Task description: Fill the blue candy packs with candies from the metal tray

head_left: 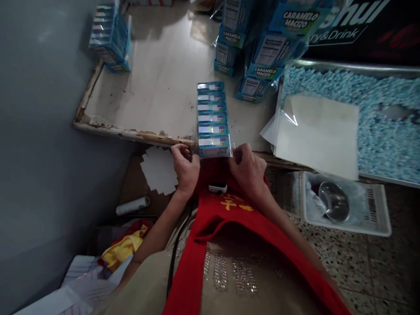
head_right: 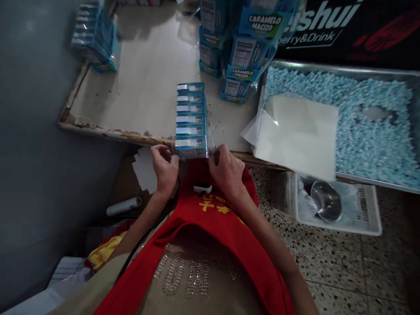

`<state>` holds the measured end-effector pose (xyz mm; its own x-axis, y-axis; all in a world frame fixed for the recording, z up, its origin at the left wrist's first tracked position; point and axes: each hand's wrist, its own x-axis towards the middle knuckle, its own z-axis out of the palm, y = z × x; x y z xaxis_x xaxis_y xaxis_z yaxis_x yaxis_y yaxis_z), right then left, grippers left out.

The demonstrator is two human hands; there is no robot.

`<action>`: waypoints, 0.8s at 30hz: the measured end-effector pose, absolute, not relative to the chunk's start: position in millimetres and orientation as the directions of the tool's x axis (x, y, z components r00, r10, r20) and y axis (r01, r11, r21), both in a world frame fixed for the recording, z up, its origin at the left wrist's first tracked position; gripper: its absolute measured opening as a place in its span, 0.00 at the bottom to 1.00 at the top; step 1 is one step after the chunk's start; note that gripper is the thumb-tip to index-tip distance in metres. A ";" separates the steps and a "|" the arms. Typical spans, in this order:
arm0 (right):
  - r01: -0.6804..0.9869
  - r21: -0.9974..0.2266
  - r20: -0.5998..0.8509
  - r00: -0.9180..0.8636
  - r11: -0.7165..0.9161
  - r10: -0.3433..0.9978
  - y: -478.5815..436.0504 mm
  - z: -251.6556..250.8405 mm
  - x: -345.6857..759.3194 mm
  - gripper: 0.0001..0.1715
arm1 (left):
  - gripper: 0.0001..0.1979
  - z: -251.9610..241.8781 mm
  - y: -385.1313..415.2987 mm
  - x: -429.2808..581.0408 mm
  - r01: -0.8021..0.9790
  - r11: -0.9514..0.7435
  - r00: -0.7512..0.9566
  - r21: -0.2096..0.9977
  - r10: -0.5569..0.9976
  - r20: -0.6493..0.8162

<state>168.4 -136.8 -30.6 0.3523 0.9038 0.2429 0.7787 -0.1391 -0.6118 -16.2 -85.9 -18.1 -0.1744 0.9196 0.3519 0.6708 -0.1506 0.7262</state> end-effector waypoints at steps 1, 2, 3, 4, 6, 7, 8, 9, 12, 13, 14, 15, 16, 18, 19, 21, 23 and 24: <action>0.777 -0.607 0.201 0.351 -0.165 0.915 -135.9 -35.4 168.4 0.11 | 0.07 -19.6 -86.2 -17.8 0.642 -0.087 -0.176 0.762 0.950 0.257; 0.778 -0.602 0.166 0.341 -0.179 0.925 -134.8 -39.8 168.1 0.13 | 0.04 -19.6 -86.6 -19.6 0.647 -0.035 -0.148 0.762 0.974 0.171; 0.783 -0.595 0.139 0.322 -0.181 0.937 -133.5 -43.5 167.7 0.15 | 0.08 -17.9 -87.2 -21.6 0.685 -0.001 -0.111 0.729 0.988 0.106; 0.790 -0.588 0.117 0.296 -0.174 0.948 -132.1 -46.2 167.5 0.16 | 0.13 -14.5 -88.0 -23.7 0.739 0.013 -0.080 0.674 0.994 0.068; 0.803 -0.575 0.080 0.246 -0.157 0.966 -129.6 -47.5 168.3 0.18 | 0.19 -4.2 -90.0 -27.5 0.822 0.021 -0.050 0.568 0.998 0.036; 0.808 -0.569 0.061 0.228 -0.154 0.972 -128.8 -46.4 169.5 0.19 | 0.19 1.5 -91.2 -29.2 0.845 0.023 -0.045 0.535 0.999 0.028; 0.811 -0.565 0.046 0.213 -0.151 0.976 -128.4 -44.6 171.3 0.20 | 0.19 6.5 -92.7 -30.7 0.859 0.020 -0.039 0.512 0.999 0.026; 0.812 -0.565 0.033 0.201 -0.147 0.979 -128.7 -42.6 173.7 0.21 | 0.19 10.3 -94.4 -32.3 0.871 0.010 -0.032 0.491 0.999 0.035; 0.805 -0.583 -0.006 0.129 -0.109 0.992 -133.3 -39.2 183.8 0.25 | 0.23 12.2 -102.2 -37.9 0.878 -0.036 -0.004 0.477 0.997 0.082; 0.791 -0.606 -0.014 0.099 -0.087 0.995 -136.1 -39.9 187.8 0.25 | 0.25 10.1 -105.6 -40.5 0.858 -0.056 0.013 0.510 0.996 0.088; 0.767 -0.638 -0.015 0.072 -0.065 0.997 -139.4 -41.4 192.0 0.24 | 0.26 7.1 -109.1 -43.2 0.827 -0.085 0.034 0.556 0.994 0.101; 0.736 -0.676 -0.011 0.050 -0.044 0.999 -143.1 -43.6 196.2 0.21 | 0.27 3.7 -112.5 -45.8 0.791 -0.118 0.044 0.600 0.990 0.136; 0.696 -0.717 -0.004 0.034 -0.026 0.999 -147.1 -46.0 200.0 0.18 | 0.25 0.3 -115.5 -48.1 0.758 -0.148 0.030 0.635 0.981 0.193; 0.599 -0.801 0.013 0.023 -0.003 1.000 -154.6 -50.2 205.5 0.14 | 0.21 -5.8 -118.9 -50.2 0.697 -0.180 -0.057 0.695 0.951 0.303; 0.548 -0.836 0.022 0.032 0.001 0.999 -157.6 -51.6 206.7 0.13 | 0.21 -8.3 -119.1 -49.6 0.657 -0.173 -0.102 0.734 0.944 0.313; 0.459 -0.888 0.039 0.071 0.002 0.997 -161.2 -52.7 205.0 0.14 | 0.23 -12.1 -116.5 -44.9 0.573 -0.127 -0.115 0.810 0.966 0.233; 0.420 -0.907 0.066 0.115 0.012 0.991 -160.8 -52.4 198.5 0.17 | 0.17 -13.9 -111.7 -37.4 0.561 -0.093 -0.066 0.823 0.985 0.157; 0.422 -0.906 0.085 0.129 0.023 0.988 -159.3 -52.0 194.3 0.18 | 0.13 -13.9 -109.3 -33.6 0.589 -0.091 -0.054 0.803 0.987 0.152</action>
<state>194.3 -159.3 -52.0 0.1292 0.9880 0.0849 0.4219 0.0227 -0.9063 -33.6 -109.3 -13.9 -0.0542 0.9869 0.1519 0.5894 -0.0912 0.8027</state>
